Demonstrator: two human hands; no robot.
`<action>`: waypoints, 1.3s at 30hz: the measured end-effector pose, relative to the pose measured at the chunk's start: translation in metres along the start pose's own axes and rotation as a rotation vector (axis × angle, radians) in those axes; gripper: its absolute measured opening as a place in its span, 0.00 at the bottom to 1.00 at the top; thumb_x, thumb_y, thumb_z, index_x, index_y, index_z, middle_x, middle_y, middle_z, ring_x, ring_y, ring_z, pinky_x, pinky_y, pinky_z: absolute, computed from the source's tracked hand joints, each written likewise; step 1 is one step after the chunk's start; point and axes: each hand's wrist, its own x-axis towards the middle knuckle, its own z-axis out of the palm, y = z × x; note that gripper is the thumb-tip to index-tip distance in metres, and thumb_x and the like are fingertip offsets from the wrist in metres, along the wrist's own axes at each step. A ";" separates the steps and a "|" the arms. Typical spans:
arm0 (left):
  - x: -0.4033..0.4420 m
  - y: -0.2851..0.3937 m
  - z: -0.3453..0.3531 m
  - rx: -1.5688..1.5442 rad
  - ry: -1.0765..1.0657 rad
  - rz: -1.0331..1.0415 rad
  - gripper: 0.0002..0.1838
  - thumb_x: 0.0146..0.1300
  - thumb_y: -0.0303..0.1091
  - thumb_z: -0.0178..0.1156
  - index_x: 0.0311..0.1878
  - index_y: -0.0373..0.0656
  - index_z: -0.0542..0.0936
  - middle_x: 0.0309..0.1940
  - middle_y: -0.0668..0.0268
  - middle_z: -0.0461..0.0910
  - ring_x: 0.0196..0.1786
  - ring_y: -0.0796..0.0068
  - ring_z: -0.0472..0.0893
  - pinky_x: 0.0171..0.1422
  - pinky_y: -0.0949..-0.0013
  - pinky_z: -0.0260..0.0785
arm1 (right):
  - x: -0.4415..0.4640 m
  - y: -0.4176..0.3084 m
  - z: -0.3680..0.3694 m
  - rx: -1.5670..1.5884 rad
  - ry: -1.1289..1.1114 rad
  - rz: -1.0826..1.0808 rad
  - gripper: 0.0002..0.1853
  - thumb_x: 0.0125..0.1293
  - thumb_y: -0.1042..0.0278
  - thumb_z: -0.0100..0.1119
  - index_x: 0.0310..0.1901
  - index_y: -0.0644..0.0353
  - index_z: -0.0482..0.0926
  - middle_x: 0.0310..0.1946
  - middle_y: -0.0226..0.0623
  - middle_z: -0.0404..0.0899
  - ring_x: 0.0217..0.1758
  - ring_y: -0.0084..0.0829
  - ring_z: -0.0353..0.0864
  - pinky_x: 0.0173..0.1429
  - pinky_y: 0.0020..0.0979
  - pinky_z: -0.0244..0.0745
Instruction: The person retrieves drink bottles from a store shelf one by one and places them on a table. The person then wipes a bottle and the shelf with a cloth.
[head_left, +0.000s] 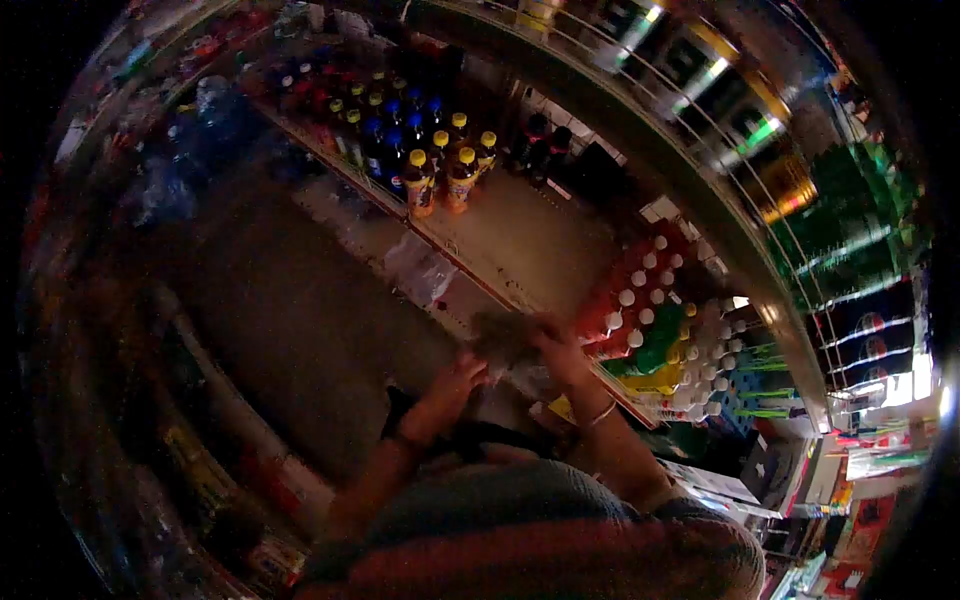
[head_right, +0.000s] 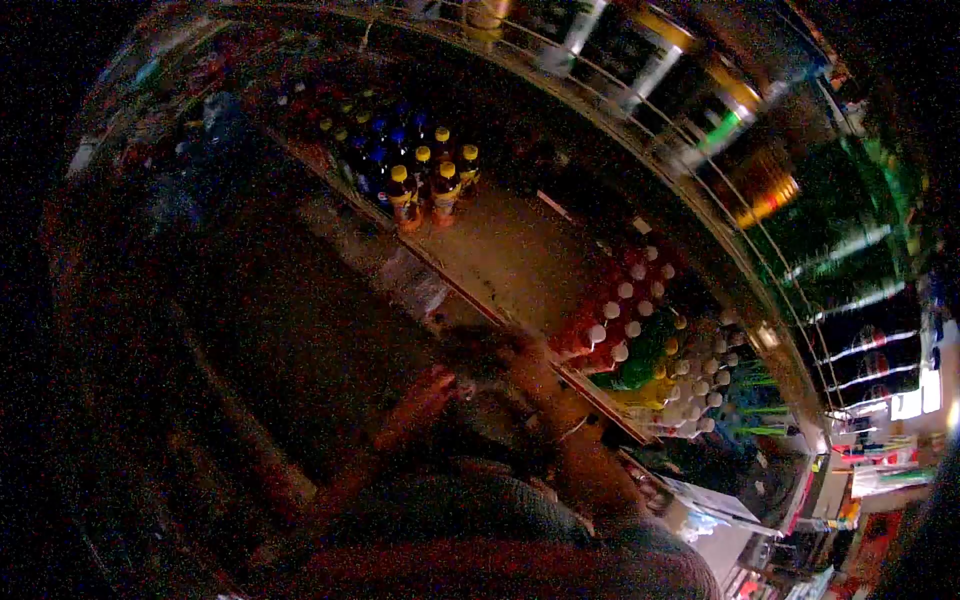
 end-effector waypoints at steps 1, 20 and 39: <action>0.024 0.011 -0.014 -0.112 -0.032 -0.009 0.28 0.67 0.39 0.54 0.67 0.42 0.61 0.63 0.61 0.65 0.64 0.58 0.67 0.68 0.58 0.61 | 0.024 0.001 -0.004 -0.086 0.083 -0.104 0.22 0.61 0.68 0.58 0.56 0.64 0.70 0.50 0.44 0.75 0.50 0.36 0.75 0.53 0.38 0.70; 0.099 -0.038 -0.097 -0.633 0.169 -0.364 0.22 0.66 0.40 0.56 0.59 0.38 0.70 0.51 0.61 0.74 0.51 0.74 0.75 0.53 0.71 0.69 | 0.322 0.119 0.032 -1.015 0.245 -0.239 0.32 0.56 0.62 0.60 0.63 0.60 0.65 0.60 0.55 0.65 0.64 0.53 0.63 0.67 0.44 0.59; 0.083 -0.084 -0.084 -0.717 0.223 -0.343 0.25 0.68 0.43 0.52 0.62 0.36 0.66 0.53 0.57 0.73 0.55 0.64 0.75 0.61 0.63 0.67 | 0.311 0.078 -0.079 -1.357 0.219 0.128 0.18 0.60 0.64 0.50 0.50 0.60 0.76 0.49 0.46 0.76 0.51 0.42 0.75 0.56 0.42 0.69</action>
